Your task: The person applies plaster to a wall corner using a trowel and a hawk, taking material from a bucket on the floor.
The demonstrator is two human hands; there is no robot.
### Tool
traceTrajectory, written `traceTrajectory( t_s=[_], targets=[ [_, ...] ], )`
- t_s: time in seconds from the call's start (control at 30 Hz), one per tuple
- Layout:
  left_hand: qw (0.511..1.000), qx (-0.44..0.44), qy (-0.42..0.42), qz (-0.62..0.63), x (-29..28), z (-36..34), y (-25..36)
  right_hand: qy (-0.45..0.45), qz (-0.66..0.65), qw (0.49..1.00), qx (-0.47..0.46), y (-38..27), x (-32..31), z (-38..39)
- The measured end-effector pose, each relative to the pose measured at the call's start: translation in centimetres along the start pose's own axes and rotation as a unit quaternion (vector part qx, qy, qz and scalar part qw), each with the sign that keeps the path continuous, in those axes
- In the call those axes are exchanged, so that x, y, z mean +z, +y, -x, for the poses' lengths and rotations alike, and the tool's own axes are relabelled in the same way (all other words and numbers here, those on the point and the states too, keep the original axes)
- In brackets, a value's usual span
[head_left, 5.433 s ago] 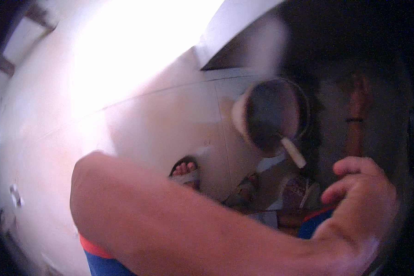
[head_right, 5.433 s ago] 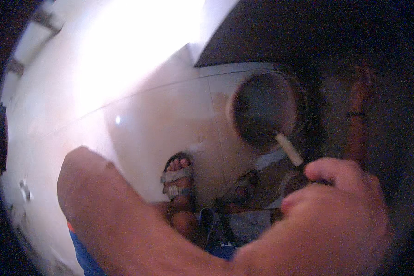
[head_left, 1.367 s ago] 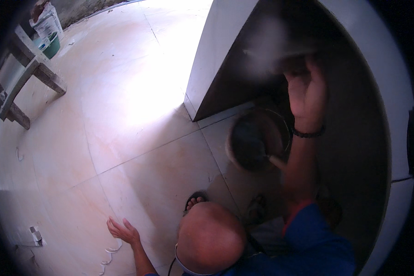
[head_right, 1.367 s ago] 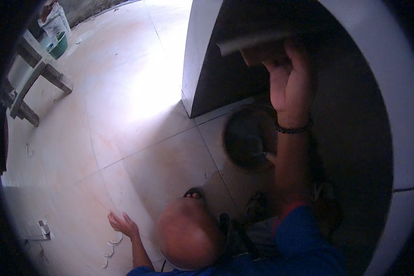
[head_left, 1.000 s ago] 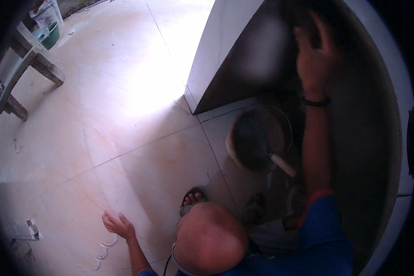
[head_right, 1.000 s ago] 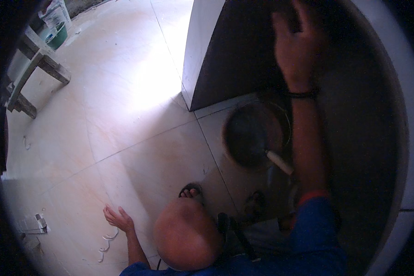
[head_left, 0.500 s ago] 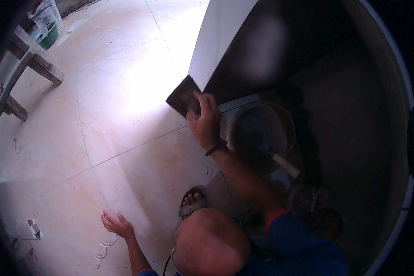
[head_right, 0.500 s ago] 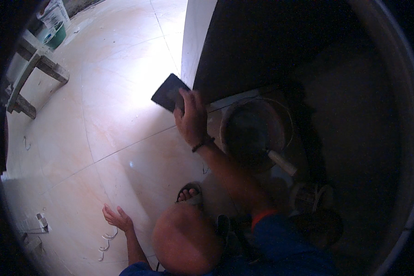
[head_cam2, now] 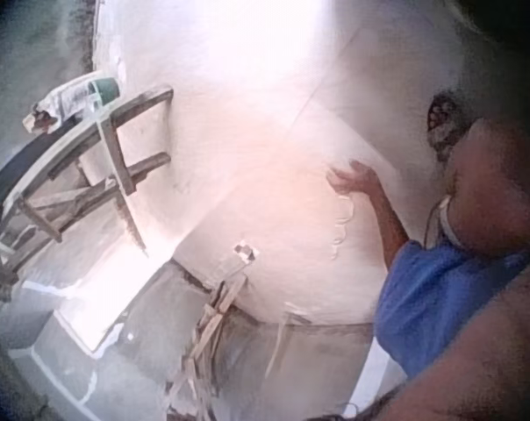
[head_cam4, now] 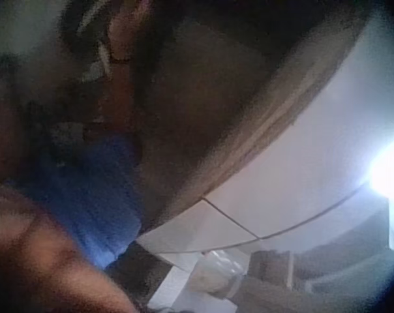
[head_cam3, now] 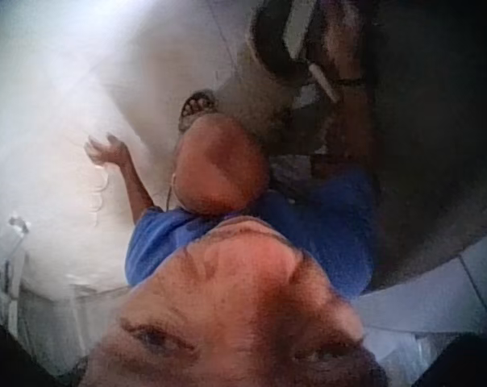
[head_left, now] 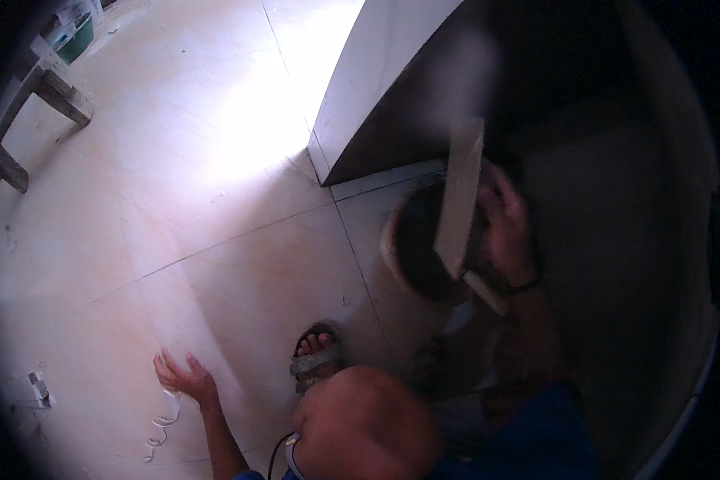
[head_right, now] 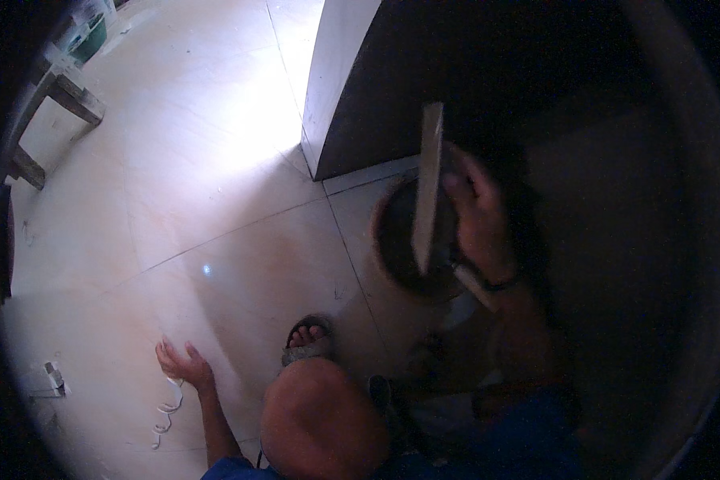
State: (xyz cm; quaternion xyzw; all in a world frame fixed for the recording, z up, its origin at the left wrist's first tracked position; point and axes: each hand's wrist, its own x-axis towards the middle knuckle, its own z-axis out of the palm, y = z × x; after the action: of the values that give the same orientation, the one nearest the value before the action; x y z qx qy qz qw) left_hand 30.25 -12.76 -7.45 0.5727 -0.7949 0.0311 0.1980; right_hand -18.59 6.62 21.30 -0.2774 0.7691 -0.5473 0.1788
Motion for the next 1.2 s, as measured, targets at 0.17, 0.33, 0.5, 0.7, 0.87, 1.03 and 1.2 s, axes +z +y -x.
traceTrajectory(
  t_s=[0.17,0.33,0.5,0.7,0.87,1.03,1.2],
  targets=[
    [0.944,0.097,-0.145,0.281,-0.1,-3.1,11.6,-0.066,0.081,0.990,0.096,-1.7,-5.6,1.4],
    [0.779,0.192,-0.324,0.501,-2.0,-5.3,24.1,-0.114,0.201,0.955,0.184,-3.0,-9.7,3.8],
    [0.723,0.211,-0.403,0.520,-5.5,-5.8,30.8,-0.164,0.177,0.940,0.242,-2.9,-11.9,6.3],
    [0.703,0.227,-0.462,0.491,-6.4,-5.6,32.6,-0.181,0.127,0.947,0.233,-1.7,-13.2,7.4],
    [0.754,0.226,-0.523,0.326,-6.3,-6.2,29.6,-0.218,0.046,0.936,0.271,-1.3,-11.1,6.8],
    [0.757,0.346,-0.375,0.409,-6.8,-7.8,27.6,-0.234,-0.073,0.949,0.199,0.1,-5.3,3.9],
    [0.607,0.133,-0.465,0.630,-8.7,-8.5,28.2,-0.294,-0.235,0.908,0.187,0.7,2.1,1.9]
  ],
)
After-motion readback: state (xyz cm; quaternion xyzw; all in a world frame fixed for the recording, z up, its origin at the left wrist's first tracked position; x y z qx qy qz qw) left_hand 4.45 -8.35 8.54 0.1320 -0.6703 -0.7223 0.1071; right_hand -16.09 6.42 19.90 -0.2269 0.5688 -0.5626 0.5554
